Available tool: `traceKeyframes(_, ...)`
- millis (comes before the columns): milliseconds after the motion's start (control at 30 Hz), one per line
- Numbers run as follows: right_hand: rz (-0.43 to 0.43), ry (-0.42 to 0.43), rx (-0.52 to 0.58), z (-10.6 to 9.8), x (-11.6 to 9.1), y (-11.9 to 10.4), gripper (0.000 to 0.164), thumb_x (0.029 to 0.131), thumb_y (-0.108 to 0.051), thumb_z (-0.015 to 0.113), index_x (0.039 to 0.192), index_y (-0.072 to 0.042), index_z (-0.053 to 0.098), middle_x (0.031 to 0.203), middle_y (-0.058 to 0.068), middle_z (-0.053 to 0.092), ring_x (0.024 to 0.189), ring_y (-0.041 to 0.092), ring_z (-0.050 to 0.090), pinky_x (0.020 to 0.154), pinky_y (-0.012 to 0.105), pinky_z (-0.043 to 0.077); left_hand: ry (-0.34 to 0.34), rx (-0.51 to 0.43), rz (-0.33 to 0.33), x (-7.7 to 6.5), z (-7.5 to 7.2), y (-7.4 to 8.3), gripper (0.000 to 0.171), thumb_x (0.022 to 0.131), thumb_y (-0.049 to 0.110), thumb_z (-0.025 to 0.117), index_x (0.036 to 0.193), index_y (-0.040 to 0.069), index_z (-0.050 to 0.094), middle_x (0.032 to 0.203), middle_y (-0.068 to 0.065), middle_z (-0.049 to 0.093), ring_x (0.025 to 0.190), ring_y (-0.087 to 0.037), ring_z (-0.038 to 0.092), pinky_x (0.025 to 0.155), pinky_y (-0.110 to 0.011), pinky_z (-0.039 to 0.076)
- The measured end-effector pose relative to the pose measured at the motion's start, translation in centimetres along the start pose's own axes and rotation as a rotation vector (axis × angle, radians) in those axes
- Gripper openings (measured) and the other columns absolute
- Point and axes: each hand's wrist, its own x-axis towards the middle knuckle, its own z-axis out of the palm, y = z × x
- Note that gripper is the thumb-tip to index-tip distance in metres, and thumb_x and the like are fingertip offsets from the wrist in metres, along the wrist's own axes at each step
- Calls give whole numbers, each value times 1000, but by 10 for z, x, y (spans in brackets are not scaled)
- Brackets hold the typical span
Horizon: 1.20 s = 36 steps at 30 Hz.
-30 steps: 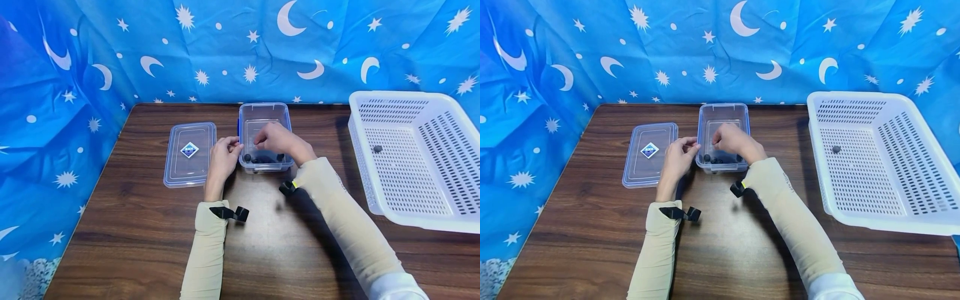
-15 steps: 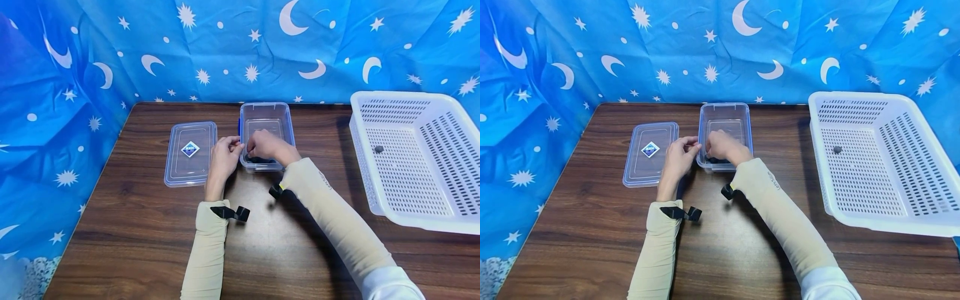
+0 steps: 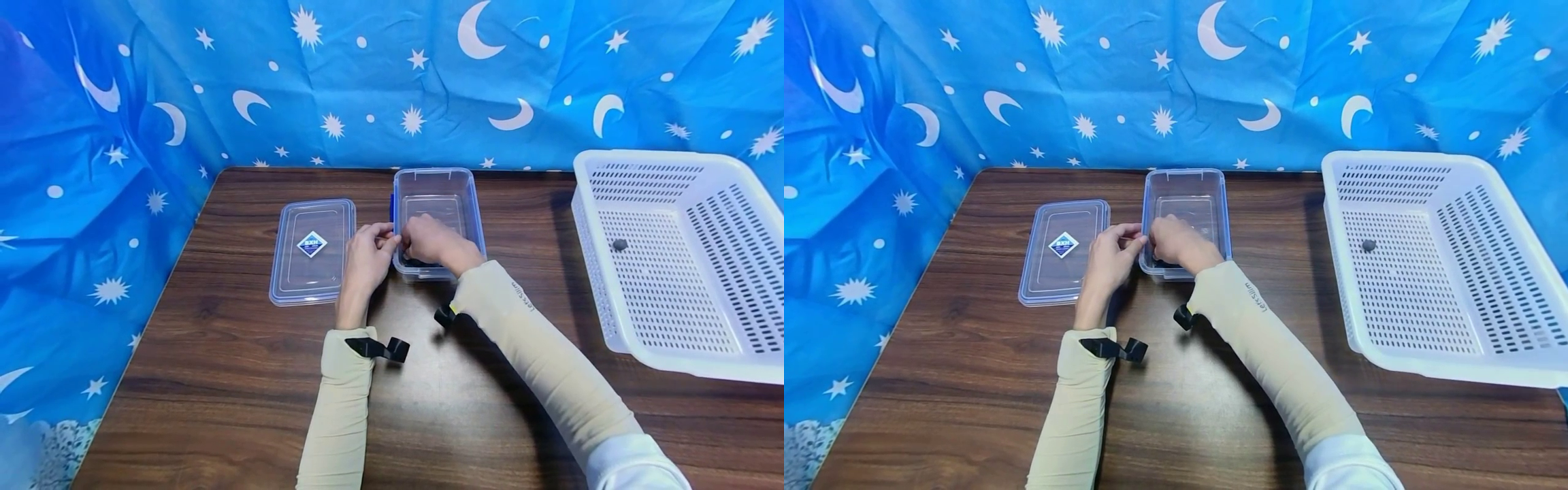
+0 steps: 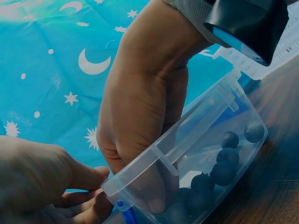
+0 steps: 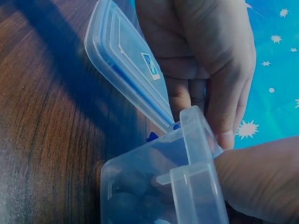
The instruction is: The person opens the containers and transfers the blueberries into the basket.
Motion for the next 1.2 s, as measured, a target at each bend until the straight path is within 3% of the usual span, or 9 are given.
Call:
traceKeyframes(200, -8, 9, -1, 0, -3, 2, 10, 89, -10, 64, 93, -8, 73, 86, 4, 69, 79, 20, 61, 78, 35, 52, 1, -11, 7, 0, 2, 0, 26, 89, 15, 67, 112, 2, 69, 99, -10, 68, 87, -21, 67, 80, -33, 51)
traceKeyframes(533, -112, 79, 3, -12, -10, 5, 14, 86, -5, 65, 95, -6, 76, 95, 8, 74, 89, 21, 67, 83, 35, 54, -11, -22, -2, 0, 2, 2, 28, 90, 15, 67, 114, 1, 67, 101, -11, 68, 89, -22, 68, 81, -33, 52)
traceKeyframes(967, -62, 97, 75, -27, -21, 11, 11, 91, -13, 65, 90, -7, 74, 86, 4, 71, 78, 19, 59, 78, 34, 50, -12, -25, -18, -1, 1, 1, 27, 91, 15, 65, 114, 2, 67, 102, -11, 66, 89, -22, 66, 81, -33, 52)
traceKeyframes(1200, -51, 121, 109, -38, -35, 14, 13, 93, -14, 62, 96, -8, 73, 91, 5, 70, 82, 20, 59, 78, 35, 50, -17, -25, -18, 0, 2, -1, 28, 91, 15, 64, 115, 1, 67, 102, -11, 66, 90, -21, 66, 81, -32, 52)
